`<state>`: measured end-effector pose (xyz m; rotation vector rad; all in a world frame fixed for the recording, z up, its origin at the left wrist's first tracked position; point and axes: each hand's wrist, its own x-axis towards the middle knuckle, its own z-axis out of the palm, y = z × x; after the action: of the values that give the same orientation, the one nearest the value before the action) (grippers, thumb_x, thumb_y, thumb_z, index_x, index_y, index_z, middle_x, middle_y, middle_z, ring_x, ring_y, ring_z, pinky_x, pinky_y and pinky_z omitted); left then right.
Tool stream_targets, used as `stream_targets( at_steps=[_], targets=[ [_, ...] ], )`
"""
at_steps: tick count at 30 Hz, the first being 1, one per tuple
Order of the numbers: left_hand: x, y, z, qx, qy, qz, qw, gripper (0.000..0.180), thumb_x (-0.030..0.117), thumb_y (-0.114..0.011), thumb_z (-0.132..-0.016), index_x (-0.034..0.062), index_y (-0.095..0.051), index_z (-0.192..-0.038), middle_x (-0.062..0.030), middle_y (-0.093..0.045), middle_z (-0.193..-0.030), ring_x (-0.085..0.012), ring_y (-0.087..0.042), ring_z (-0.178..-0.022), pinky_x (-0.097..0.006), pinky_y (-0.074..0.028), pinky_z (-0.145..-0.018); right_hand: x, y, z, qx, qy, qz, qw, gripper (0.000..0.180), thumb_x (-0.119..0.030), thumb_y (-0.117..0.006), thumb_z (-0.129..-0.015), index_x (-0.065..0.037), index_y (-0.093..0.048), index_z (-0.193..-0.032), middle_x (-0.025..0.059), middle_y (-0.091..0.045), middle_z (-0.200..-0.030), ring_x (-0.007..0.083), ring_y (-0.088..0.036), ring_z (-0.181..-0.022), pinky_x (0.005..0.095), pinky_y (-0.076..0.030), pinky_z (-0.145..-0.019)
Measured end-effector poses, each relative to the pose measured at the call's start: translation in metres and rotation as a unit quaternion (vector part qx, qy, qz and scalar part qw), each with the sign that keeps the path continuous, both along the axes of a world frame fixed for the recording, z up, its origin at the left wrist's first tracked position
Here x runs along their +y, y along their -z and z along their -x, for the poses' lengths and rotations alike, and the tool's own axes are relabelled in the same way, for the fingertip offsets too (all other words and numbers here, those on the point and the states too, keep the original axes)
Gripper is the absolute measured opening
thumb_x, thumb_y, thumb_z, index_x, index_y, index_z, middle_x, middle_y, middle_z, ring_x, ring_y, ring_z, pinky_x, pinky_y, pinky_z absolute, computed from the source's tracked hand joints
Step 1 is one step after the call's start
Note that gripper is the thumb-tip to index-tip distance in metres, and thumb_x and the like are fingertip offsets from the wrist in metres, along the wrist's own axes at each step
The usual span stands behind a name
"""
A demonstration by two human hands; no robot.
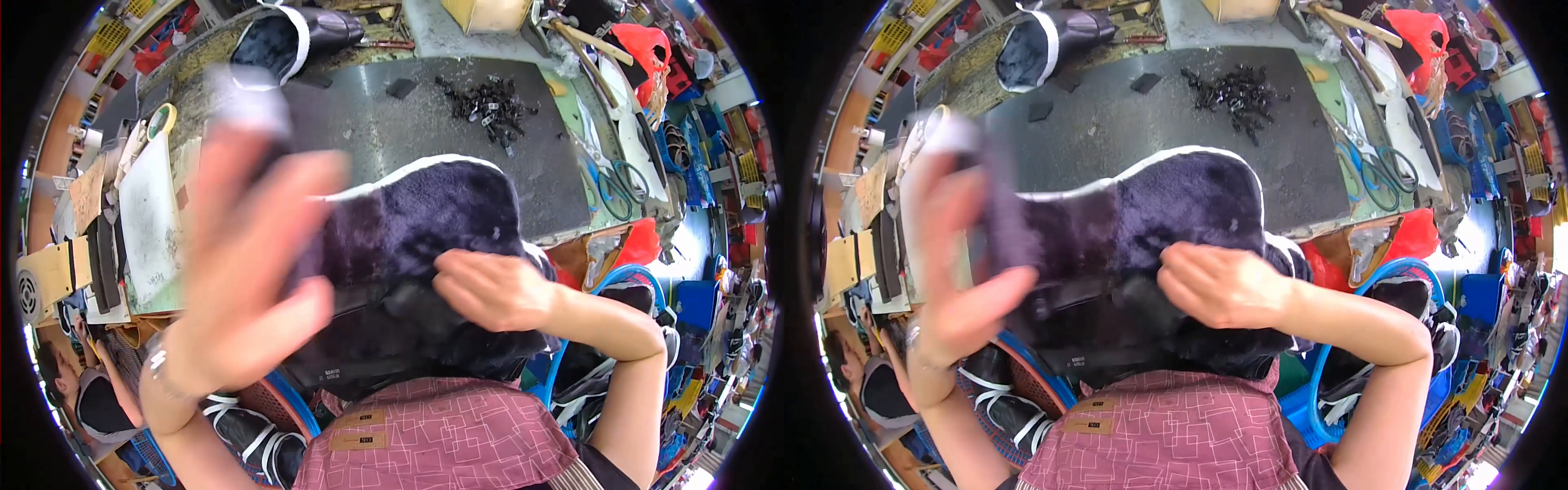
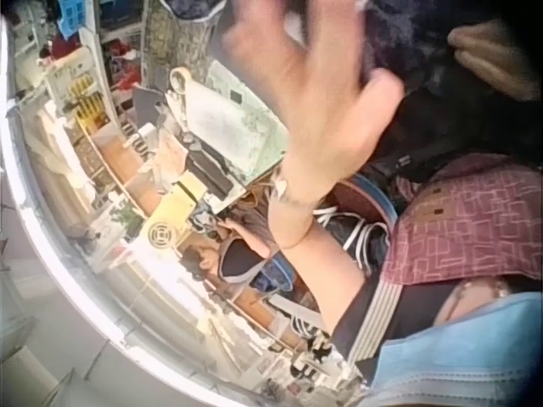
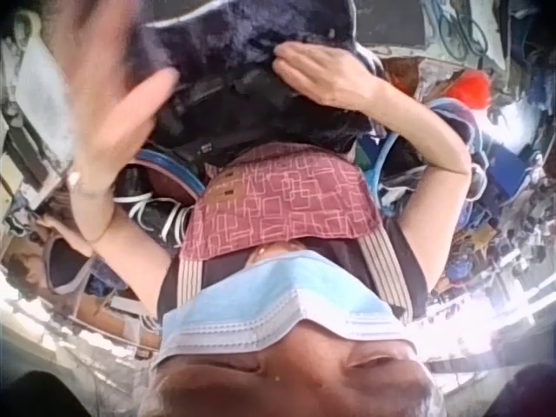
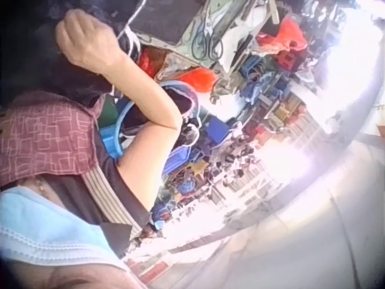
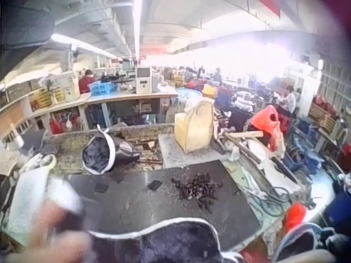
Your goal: Trimming excess lining and material from shoe upper components using scissors.
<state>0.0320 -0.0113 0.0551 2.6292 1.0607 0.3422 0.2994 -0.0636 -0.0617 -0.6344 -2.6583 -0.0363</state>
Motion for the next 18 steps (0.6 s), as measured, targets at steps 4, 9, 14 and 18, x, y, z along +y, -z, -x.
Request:
stream_targets(
  at_steps=[4, 9, 14, 18],
  targets=[
    [0.015, 0.1, -0.038, -0.044, 0.147, 0.01, 0.988, 0.005, 0.002, -0.059, -0.062, 0.0026, -0.054, -0.062, -0.0234, -0.024, -0.141, -0.0424, -0.023, -0.129, -0.052, -0.022, -0.103, -0.002, -0.013, -0.015, 0.041, -0.072, 0.145, 0.986, 0.019, -0.02, -0.06, -0.067, -0.003, -0.053, -0.071, 0.0067, -0.052, -0.068, 0.0226, -0.056, -0.058, 0.0296, -0.047, -0.051],
    [0.022, 0.127, -0.072, -0.023, 0.014, 0.046, 0.999, 0.051, 0.003, -0.061, -0.069, 0.0097, -0.048, -0.118, -0.0306, -0.03, -0.131, -0.0414, -0.032, -0.122, -0.045, -0.032, -0.097, 0.01, -0.034, -0.091, -0.228, 0.267, 0.106, 0.93, 0.017, -0.018, -0.065, -0.066, -0.006, -0.056, -0.074, 0.006, -0.053, -0.071, 0.0232, -0.055, -0.061, 0.0338, -0.045, -0.054],
    [0.026, 0.127, -0.083, -0.078, -0.029, 0.061, 0.995, 0.071, 0.01, -0.068, -0.069, 0.0046, -0.031, -0.13, -0.0202, -0.041, -0.118, -0.0354, -0.044, -0.102, -0.042, -0.038, -0.086, 0.044, -0.016, -0.088, 0.008, 0.402, 0.149, 0.903, 0.03, -0.02, -0.068, -0.071, -0.006, -0.055, -0.094, 0.013, -0.058, -0.083, 0.0297, -0.058, -0.078, 0.0374, -0.046, -0.067],
    [0.022, 0.126, -0.086, -0.241, -0.08, -0.007, 0.967, 0.043, 0.017, -0.067, -0.074, 0.0029, -0.051, -0.111, -0.0147, -0.053, -0.095, -0.0284, -0.052, -0.082, -0.036, -0.043, -0.071, 0.095, 0.021, -0.063, 0.117, 0.421, 0.221, 0.872, 0.031, -0.024, -0.068, -0.073, -0.004, -0.054, -0.092, 0.0143, -0.059, -0.079, 0.0336, -0.057, -0.072, 0.0393, -0.045, -0.064]
  ],
)
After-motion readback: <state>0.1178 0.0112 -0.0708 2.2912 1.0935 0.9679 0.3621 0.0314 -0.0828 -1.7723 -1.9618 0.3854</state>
